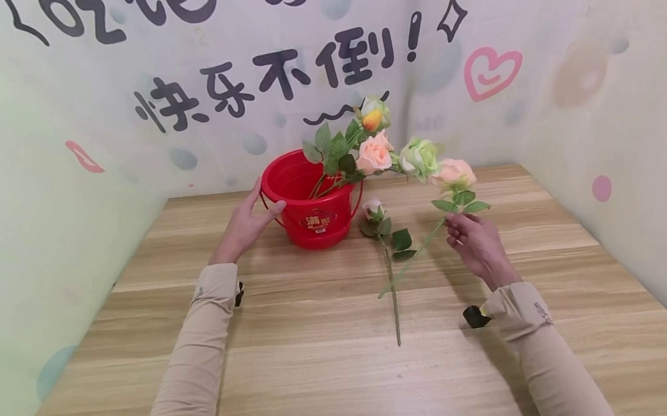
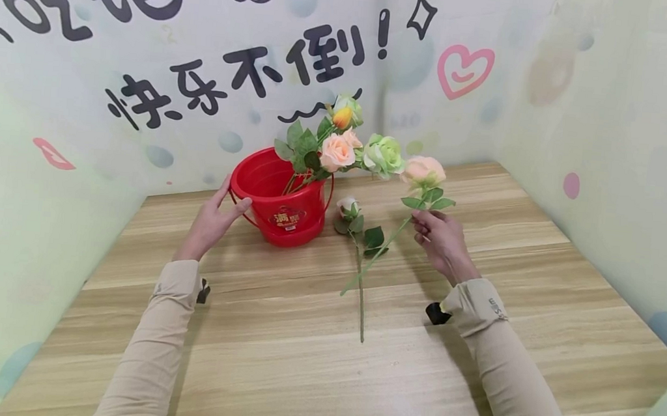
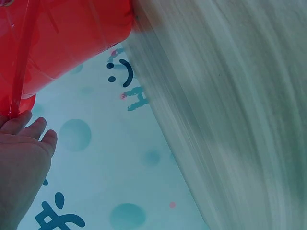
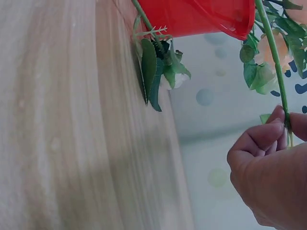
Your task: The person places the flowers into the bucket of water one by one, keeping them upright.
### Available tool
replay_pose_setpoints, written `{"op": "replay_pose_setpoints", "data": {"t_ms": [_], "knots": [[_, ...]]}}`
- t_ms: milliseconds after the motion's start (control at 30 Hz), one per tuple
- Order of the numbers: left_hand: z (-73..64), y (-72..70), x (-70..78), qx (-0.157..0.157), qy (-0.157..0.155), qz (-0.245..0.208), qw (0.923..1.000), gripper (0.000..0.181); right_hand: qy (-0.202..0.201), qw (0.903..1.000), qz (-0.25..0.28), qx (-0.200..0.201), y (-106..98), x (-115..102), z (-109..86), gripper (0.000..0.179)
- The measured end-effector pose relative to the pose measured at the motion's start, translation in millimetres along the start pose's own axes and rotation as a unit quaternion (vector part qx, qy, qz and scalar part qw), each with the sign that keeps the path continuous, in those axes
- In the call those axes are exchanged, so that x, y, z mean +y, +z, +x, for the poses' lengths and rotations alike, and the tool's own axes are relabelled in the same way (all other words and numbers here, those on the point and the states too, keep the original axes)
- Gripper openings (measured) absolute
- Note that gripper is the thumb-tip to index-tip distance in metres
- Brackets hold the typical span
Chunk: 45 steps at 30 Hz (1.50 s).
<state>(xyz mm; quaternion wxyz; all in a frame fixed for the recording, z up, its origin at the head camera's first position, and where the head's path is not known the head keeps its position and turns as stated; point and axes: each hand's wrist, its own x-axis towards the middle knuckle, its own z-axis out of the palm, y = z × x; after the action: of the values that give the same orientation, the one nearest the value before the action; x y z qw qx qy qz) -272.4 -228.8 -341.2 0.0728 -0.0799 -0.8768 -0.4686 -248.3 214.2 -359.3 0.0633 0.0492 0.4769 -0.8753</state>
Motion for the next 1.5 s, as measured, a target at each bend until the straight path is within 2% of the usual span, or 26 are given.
{"op": "replay_pose_setpoints", "data": {"t_ms": [133, 333, 667, 800, 1033, 1167, 1500], "knots": [[0.0, 0.0, 0.3, -0.003, -0.001, 0.002, 1.0, 0.093, -0.022, 0.9992, 0.034, 0.006, 1.2, -3.8, -3.6, 0.014], [0.4, 0.0, 0.6, 0.003, -0.001, 0.004, 1.0, 0.091, -0.069, 0.9943, 0.081, -0.005, 7.2, -8.6, -8.0, 0.011], [1.1, -0.6, -0.9, -0.001, -0.005, 0.003, 1.0, 0.092, -0.127, 0.9819, 0.136, -0.032, 32.5, -10.3, -18.3, 0.017], [1.4, -0.8, -1.4, -0.002, -0.002, 0.002, 1.0, 0.093, -0.147, 0.9781, 0.139, -0.05, 44.6, -8.6, -24.0, 0.016], [1.4, -0.7, -2.4, 0.0, -0.001, -0.003, 1.0, 0.091, -0.166, 0.9777, 0.098, -0.083, 65.0, -0.1, -30.6, 0.014], [0.9, -0.8, -2.2, 0.0, 0.001, -0.004, 1.0, 0.092, -0.182, 0.9757, 0.093, -0.079, 78.9, 6.8, -32.8, 0.021], [1.1, -0.3, -3.1, 0.005, 0.005, -0.015, 0.9999, 0.091, -0.232, 0.9685, 0.074, -0.052, 118.8, 32.9, -31.8, 0.025]]}}
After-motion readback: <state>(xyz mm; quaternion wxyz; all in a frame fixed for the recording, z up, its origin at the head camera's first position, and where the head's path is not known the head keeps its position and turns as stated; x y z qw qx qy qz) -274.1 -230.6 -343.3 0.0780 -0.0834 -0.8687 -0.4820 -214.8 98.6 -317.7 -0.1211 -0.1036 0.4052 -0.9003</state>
